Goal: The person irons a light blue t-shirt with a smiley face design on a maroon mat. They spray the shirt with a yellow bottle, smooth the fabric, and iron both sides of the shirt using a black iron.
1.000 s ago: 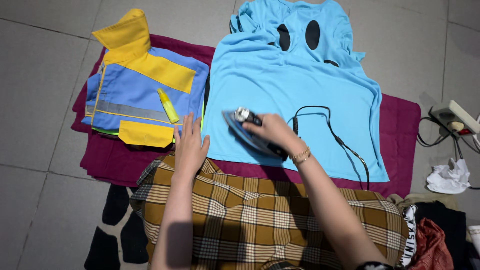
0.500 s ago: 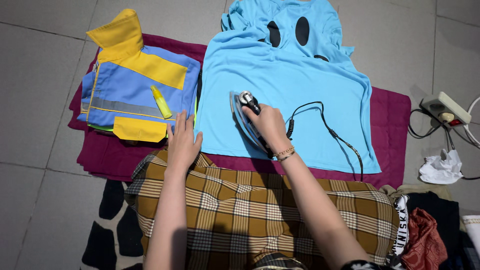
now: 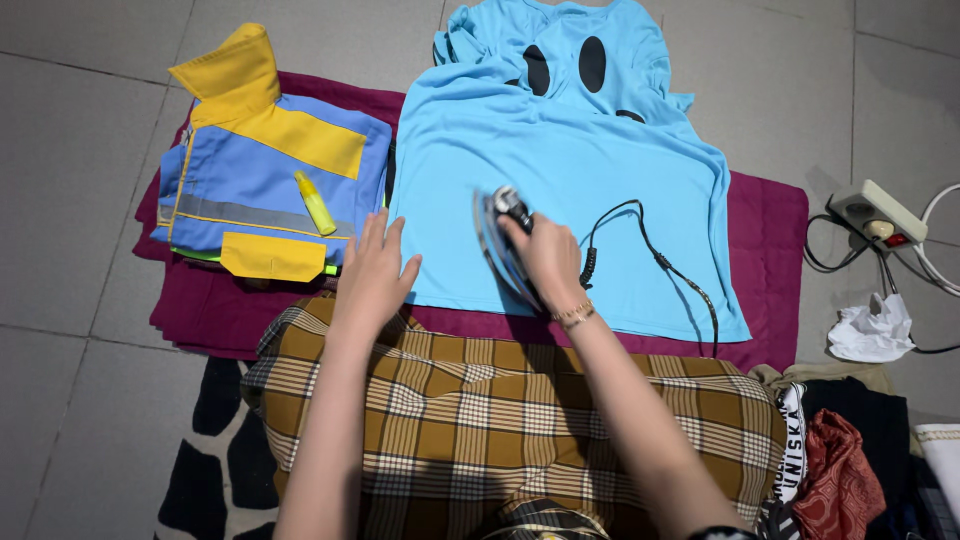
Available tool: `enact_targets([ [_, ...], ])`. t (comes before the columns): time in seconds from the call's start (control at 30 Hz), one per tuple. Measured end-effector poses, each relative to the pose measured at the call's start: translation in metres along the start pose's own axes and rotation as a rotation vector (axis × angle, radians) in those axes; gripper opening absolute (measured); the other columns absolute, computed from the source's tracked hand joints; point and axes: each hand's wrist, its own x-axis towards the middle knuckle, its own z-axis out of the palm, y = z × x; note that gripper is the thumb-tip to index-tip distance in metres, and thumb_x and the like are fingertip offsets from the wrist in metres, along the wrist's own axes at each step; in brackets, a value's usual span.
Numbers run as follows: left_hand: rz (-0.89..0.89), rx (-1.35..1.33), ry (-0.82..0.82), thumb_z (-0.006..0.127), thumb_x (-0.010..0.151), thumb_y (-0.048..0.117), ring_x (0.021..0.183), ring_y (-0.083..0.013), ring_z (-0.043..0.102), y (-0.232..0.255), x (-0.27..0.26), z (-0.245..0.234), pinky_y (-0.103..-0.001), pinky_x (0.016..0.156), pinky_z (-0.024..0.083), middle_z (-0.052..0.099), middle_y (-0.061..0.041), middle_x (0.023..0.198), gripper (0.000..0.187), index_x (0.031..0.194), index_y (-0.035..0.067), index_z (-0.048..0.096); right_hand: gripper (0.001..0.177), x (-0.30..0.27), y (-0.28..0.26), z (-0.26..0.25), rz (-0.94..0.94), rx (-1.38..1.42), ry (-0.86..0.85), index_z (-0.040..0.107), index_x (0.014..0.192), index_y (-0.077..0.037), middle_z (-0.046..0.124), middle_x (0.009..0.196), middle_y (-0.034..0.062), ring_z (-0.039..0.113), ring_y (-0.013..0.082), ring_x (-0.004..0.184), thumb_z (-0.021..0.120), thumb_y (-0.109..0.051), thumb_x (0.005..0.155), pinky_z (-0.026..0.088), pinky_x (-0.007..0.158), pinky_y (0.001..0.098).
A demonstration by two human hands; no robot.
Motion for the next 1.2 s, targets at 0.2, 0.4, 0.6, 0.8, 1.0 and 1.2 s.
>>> enact_targets([
  [0.2,-0.008,-0.019,-0.062,0.065,0.095,0.031,0.148,-0.0392,0.032,0.013,0.019,0.04,-0.055,0.116,0.03,0.038,-0.026,0.156,0.063,0.145,-0.002,0.046,0.06,0.021,0.013,0.002,0.045,0.118,-0.076,0.07,0.078,0.001,0.066,0.059,0.0189,0.067,0.0342,0.054,0.068,-0.058,0.091,0.051,0.054,0.043],
  [0.4,-0.012,0.047,-0.054,0.072,0.087,0.027,0.15,-0.0415,0.024,0.003,0.028,0.099,-0.053,0.117,0.028,0.022,-0.027,0.163,0.082,0.151,-0.007,0.034,0.058,-0.007,0.016,-0.028,-0.072,-0.022,-0.266,0.074,0.082,-0.003,0.066,0.06,0.0188,0.068,0.0355,0.057,0.069,-0.061,0.086,0.051,0.056,0.045],
  [0.6,-0.059,0.055,-0.171,0.071,0.09,0.03,0.152,-0.0406,0.02,-0.007,0.037,0.114,-0.055,0.118,0.027,0.017,-0.025,0.165,0.084,0.153,-0.005,0.029,0.061,0.038,0.04,-0.018,0.063,-0.025,0.118,0.072,0.084,0.002,0.066,0.066,0.0245,0.067,0.0425,0.066,0.07,-0.058,0.094,0.052,0.06,0.0495],
  [0.8,-0.064,0.051,-0.185,0.067,0.092,0.032,0.151,-0.0409,0.021,-0.005,0.04,0.108,-0.056,0.117,0.028,0.018,-0.025,0.164,0.079,0.152,-0.005,0.032,0.066,0.074,0.055,-0.017,0.154,0.086,0.021,0.069,0.079,0.006,0.064,0.061,0.0225,0.067,0.037,0.058,0.069,-0.058,0.094,0.052,0.059,0.0461],
  [1.0,-0.075,-0.017,-0.169,0.066,0.093,0.033,0.151,-0.0413,0.022,-0.004,0.041,0.098,-0.054,0.118,0.027,0.021,-0.024,0.164,0.075,0.151,-0.005,0.036,0.061,0.028,0.027,-0.022,0.02,0.099,-0.28,0.072,0.077,0.002,0.061,0.053,0.0194,0.064,0.0352,0.05,0.07,-0.058,0.086,0.049,0.053,0.0446],
  [1.2,-0.105,-0.021,-0.214,0.066,0.093,0.034,0.151,-0.0402,0.02,-0.002,0.042,0.094,-0.055,0.118,0.024,0.018,-0.022,0.165,0.076,0.152,-0.002,0.033,0.062,0.062,0.008,-0.005,-0.064,-0.002,0.016,0.07,0.077,0.003,0.061,0.056,0.0201,0.062,0.0375,0.054,0.071,-0.058,0.091,0.047,0.052,0.0462],
])
